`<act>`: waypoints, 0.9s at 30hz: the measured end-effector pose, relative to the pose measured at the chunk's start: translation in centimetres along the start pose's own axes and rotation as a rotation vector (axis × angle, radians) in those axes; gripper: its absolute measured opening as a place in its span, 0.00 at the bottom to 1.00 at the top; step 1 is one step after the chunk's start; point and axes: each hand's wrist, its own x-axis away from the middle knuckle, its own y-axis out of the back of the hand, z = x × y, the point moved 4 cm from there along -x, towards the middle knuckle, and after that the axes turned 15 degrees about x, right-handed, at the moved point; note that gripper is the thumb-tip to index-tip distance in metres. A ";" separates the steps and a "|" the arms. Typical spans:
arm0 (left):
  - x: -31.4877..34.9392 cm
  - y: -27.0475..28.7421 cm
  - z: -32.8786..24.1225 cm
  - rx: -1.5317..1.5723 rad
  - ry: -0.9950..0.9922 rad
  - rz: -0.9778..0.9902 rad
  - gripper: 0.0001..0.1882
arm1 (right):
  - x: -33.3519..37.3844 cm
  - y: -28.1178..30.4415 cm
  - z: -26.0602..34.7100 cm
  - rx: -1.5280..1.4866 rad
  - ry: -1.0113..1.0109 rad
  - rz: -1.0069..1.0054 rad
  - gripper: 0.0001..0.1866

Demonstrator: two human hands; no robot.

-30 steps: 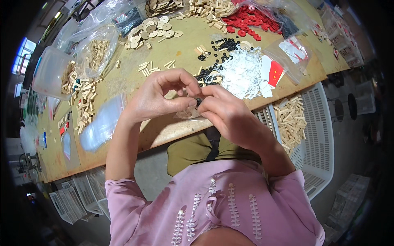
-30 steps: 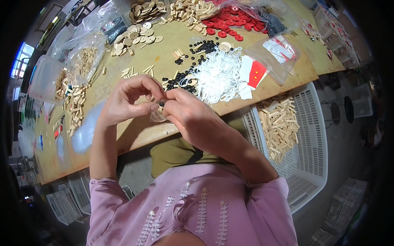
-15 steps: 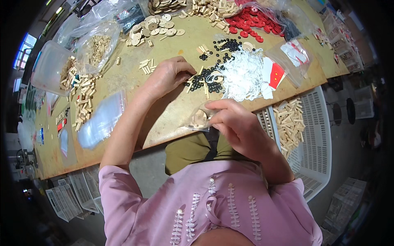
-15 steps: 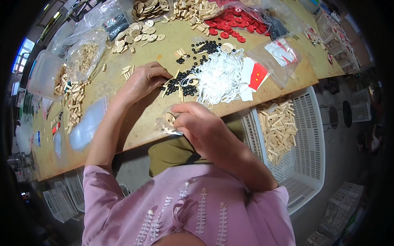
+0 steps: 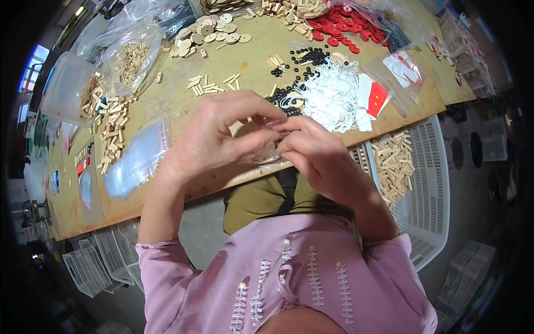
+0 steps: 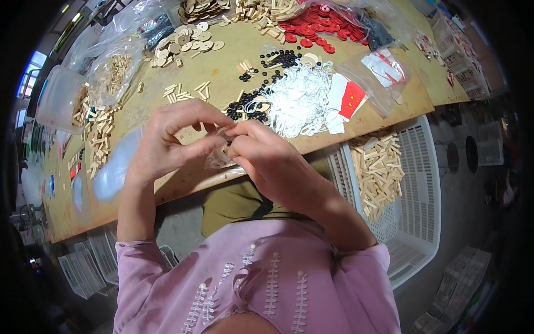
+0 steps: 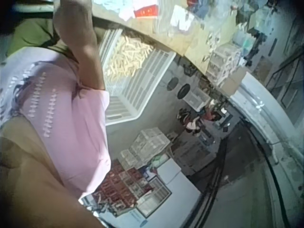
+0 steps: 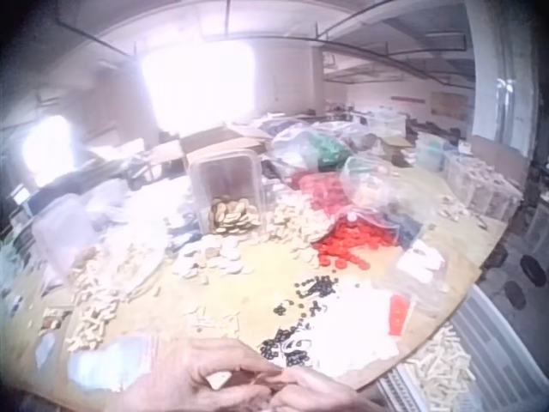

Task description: The person assembles small craft kits by placing wooden pieces, black beads, white strings, and miniature flags into clear plastic bags. The person repeats this process multiple times, handling each component by hand and sealing the bags on a cluttered workbench.

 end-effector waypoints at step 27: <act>0.6 -1.7 6.8 -0.384 0.071 0.054 0.06 | 2.9 1.2 -0.8 -0.012 -0.003 -0.035 0.07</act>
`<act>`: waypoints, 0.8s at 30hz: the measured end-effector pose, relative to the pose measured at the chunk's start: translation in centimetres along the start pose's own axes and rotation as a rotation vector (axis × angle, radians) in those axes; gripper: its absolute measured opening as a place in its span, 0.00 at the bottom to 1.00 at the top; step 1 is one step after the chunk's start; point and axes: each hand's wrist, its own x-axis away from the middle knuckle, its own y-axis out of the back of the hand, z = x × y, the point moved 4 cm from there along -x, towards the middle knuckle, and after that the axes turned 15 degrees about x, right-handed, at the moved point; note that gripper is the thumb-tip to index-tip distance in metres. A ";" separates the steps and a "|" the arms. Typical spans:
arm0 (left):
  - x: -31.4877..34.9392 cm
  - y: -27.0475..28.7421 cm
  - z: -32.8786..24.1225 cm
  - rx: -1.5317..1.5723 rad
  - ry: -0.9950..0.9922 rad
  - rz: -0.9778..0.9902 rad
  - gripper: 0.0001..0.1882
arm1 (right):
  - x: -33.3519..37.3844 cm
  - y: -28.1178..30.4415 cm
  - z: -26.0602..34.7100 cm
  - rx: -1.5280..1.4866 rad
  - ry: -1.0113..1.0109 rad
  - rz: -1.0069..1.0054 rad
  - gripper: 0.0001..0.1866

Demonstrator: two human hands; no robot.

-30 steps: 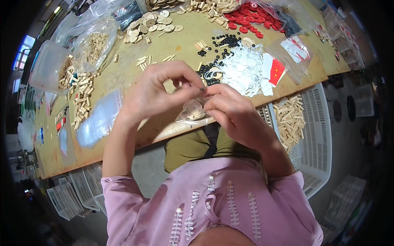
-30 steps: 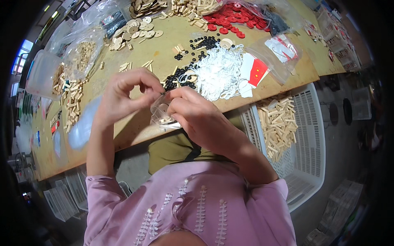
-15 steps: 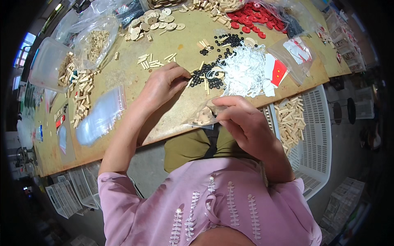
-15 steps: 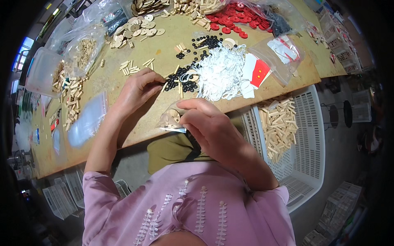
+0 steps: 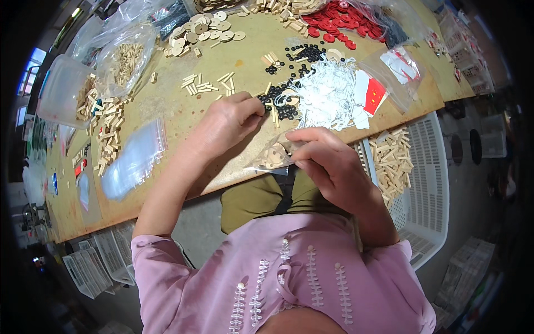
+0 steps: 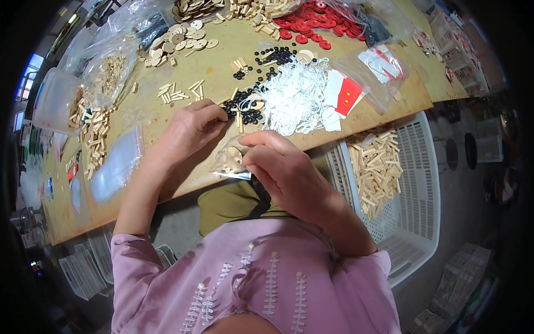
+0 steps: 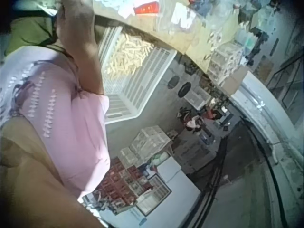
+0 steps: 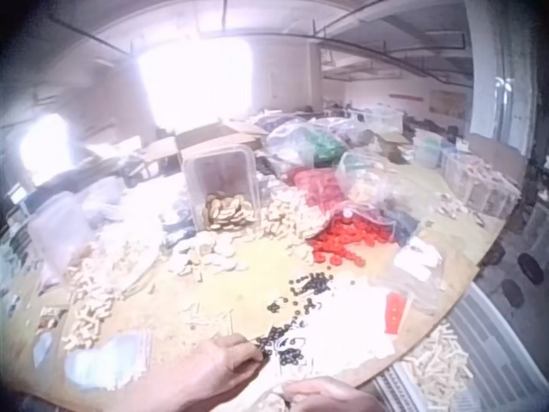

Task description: The person assembles small craft kits by placing wooden pieces, black beads, white strings, and miniature flags into clear plastic bags. The person repeats this process multiple times, handling each component by hand and sealing the bags on a cluttered workbench.

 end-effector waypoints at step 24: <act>1.3 5.2 -8.6 0.308 -0.048 -0.129 0.08 | -4.9 0.0 2.1 0.128 0.134 0.048 0.04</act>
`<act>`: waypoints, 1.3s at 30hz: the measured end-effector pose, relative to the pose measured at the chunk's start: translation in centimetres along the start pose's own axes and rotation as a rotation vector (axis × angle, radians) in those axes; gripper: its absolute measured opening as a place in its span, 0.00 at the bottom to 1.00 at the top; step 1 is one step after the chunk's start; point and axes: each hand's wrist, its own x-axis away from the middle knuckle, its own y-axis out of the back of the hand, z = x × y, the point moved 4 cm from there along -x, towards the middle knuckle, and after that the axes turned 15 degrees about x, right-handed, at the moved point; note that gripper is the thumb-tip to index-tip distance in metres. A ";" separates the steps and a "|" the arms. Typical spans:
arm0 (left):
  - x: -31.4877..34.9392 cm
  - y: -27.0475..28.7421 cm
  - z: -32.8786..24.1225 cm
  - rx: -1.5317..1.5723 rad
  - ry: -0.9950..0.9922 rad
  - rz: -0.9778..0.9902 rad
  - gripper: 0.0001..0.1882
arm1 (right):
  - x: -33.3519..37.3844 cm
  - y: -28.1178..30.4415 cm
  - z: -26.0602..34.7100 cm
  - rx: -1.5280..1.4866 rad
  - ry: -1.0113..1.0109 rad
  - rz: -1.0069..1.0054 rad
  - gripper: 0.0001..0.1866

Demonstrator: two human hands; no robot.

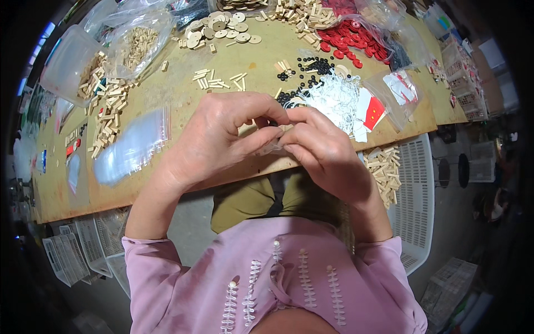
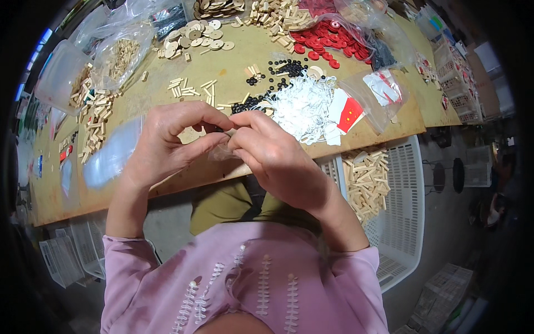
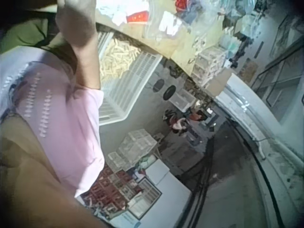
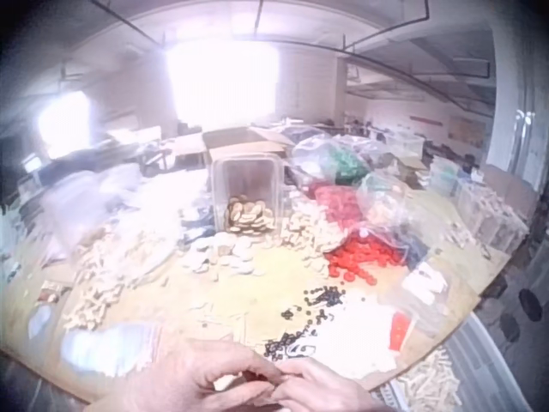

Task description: The person assembles small craft kits by placing wooden pieces, black beads, white strings, and miniature flags into clear plastic bags. The person repeats this process multiple times, handling each component by hand and sealing the bags on a cluttered workbench.

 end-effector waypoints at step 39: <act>-31.3 1.3 29.3 -1.060 -0.130 -0.025 0.27 | 5.4 -2.0 -9.9 -0.046 -0.115 -0.317 0.11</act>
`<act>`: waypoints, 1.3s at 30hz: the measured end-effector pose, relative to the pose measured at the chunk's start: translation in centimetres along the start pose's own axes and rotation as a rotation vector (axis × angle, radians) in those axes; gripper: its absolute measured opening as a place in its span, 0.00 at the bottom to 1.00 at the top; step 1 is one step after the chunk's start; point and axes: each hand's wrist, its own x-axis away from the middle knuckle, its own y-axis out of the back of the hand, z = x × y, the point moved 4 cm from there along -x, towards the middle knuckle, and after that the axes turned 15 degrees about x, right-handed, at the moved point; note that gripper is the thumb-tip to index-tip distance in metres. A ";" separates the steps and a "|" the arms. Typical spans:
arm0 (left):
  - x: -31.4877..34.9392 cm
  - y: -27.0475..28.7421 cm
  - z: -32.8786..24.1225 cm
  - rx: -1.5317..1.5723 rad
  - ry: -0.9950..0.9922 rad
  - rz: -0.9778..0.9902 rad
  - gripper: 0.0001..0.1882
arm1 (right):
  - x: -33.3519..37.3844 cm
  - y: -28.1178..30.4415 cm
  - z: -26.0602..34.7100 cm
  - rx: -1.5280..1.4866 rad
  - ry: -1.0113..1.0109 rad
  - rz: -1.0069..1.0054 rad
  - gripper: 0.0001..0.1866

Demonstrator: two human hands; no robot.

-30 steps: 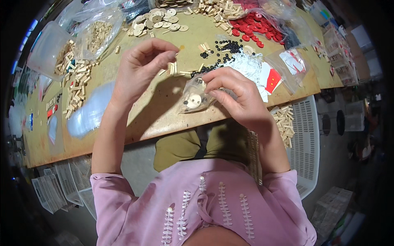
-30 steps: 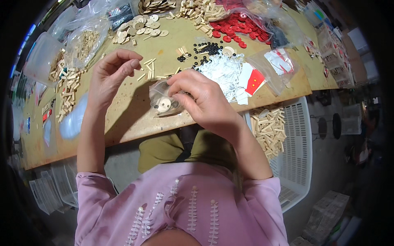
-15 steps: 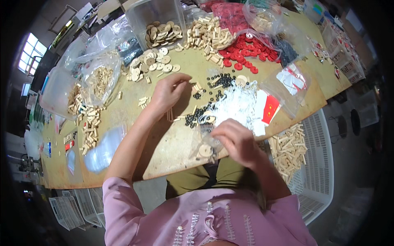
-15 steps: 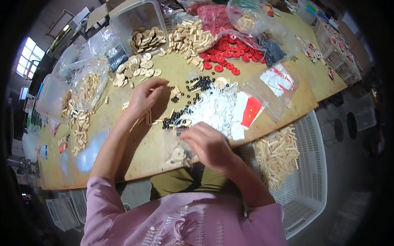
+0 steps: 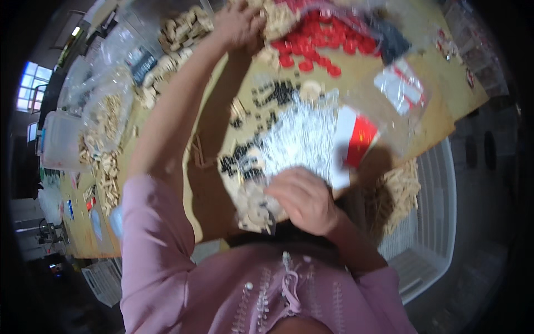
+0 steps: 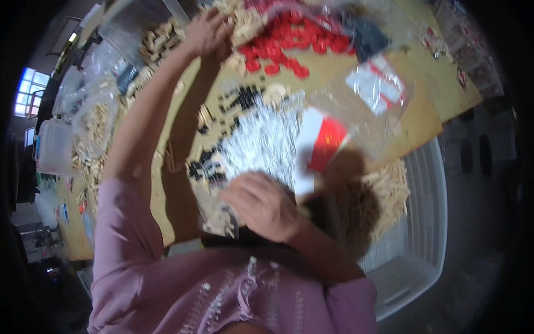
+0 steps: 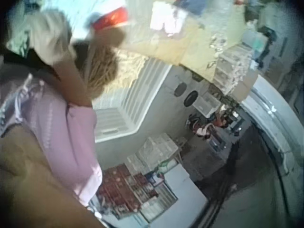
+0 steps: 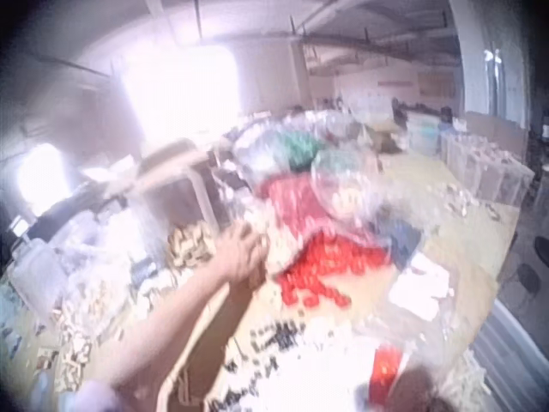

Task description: The person assembles small craft kits by placing wooden pieces, black beads, white strings, and miniature flags into clear plastic bags. The person repeats this process multiple times, handling each component by hand and sealing the bags on a cluttered workbench.

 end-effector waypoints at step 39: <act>18.6 10.7 -8.6 0.611 0.176 -0.052 0.14 | -0.4 -0.8 0.5 0.093 -0.013 -0.030 0.08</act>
